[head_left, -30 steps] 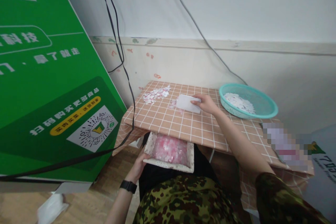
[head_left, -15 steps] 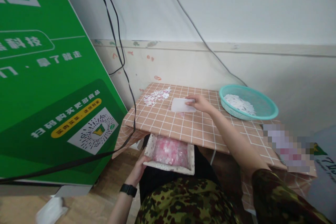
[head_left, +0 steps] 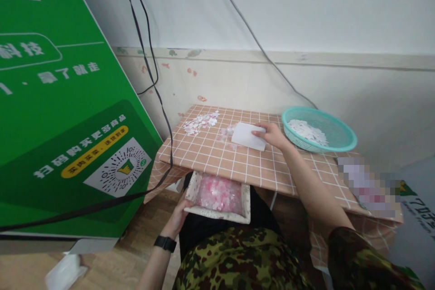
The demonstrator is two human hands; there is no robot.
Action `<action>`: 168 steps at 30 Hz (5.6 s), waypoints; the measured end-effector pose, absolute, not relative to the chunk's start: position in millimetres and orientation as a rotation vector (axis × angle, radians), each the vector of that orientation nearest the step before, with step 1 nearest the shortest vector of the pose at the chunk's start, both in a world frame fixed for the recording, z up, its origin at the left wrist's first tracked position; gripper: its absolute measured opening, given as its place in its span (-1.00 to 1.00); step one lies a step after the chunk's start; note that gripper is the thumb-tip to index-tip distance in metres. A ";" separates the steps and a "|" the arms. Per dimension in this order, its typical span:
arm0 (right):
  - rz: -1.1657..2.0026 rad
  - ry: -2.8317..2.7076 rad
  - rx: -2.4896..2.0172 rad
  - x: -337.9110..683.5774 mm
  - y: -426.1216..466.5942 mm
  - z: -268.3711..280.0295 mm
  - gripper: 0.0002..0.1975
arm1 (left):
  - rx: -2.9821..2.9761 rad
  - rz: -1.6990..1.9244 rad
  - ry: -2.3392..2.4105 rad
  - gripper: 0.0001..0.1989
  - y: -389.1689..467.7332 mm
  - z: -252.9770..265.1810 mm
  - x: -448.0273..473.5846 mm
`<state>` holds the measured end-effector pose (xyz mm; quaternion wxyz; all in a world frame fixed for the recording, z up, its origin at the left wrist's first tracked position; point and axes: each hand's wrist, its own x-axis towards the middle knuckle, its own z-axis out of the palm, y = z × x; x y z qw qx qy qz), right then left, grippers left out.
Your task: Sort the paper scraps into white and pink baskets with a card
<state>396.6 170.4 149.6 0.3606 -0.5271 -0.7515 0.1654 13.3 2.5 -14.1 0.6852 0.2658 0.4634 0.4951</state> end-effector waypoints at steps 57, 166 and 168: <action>1.100 -1.809 -1.391 405.8 155.6 154.4 -0.69 | 0.614 1.129 0.997 -0.53 4.4 -15.9 13.4; 0.661 -1.877 -1.324 341.8 139.5 160.5 -0.65 | 0.613 1.128 0.960 -0.42 1.9 -18.9 9.3; 0.508 -1.862 -1.397 348.4 156.3 163.5 -0.66 | 0.622 1.126 0.955 -0.44 2.2 -20.3 8.5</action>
